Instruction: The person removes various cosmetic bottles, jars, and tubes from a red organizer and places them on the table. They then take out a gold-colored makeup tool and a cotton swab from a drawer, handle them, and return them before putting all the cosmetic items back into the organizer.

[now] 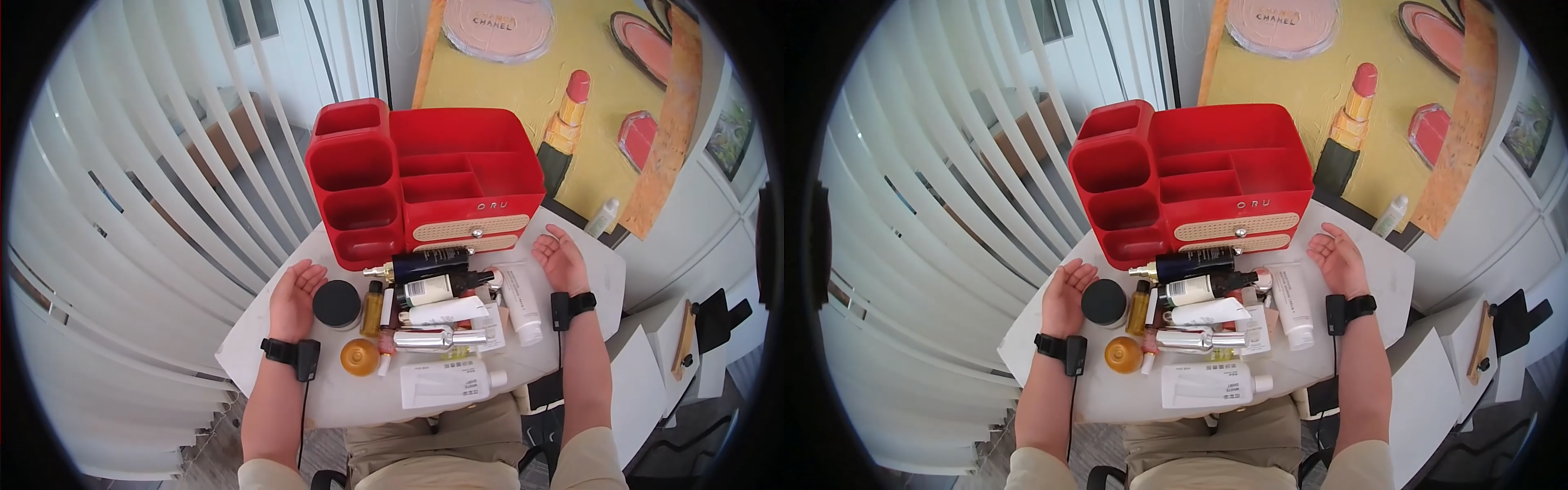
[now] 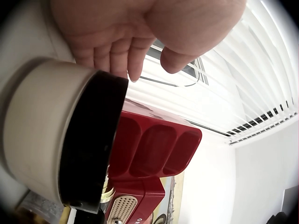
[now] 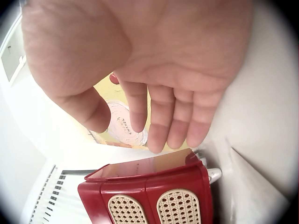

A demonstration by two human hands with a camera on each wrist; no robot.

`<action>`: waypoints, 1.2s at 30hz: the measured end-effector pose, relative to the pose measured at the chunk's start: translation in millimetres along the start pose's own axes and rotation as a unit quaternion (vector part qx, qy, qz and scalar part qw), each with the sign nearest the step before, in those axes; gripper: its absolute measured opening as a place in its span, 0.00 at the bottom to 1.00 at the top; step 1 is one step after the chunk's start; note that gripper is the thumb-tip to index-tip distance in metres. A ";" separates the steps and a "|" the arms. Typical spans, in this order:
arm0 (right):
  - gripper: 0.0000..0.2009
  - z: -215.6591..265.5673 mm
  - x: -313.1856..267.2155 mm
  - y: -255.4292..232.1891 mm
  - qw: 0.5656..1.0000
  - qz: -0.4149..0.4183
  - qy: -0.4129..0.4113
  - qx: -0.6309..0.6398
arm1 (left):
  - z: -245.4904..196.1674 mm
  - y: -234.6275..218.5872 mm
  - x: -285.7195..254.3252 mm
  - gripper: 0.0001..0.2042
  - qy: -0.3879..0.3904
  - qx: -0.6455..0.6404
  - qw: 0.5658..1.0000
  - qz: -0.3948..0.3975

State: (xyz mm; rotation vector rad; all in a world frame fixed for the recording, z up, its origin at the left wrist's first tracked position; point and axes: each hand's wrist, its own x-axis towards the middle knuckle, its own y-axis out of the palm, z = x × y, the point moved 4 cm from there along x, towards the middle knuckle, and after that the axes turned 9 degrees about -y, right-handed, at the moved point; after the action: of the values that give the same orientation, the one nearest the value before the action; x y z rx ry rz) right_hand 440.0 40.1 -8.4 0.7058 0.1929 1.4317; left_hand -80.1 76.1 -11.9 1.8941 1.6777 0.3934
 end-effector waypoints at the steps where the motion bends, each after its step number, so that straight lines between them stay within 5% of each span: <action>1: 0.21 0.2 -0.6 0.1 1.000 0.004 -0.002 -0.006 | 0.0 0.6 -0.1 0.18 0.001 0.001 1.000 -0.001; 36: 0.17 4.7 -6.7 5.0 1.000 -0.003 -0.015 -0.005 | 4.2 -11.9 3.0 0.20 0.012 0.042 0.999 0.021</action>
State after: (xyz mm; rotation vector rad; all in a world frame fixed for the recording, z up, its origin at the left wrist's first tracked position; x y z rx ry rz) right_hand 437.1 32.1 -3.9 0.7172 0.1643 1.4155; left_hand -86.8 78.6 -22.7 1.9957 1.6970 0.3683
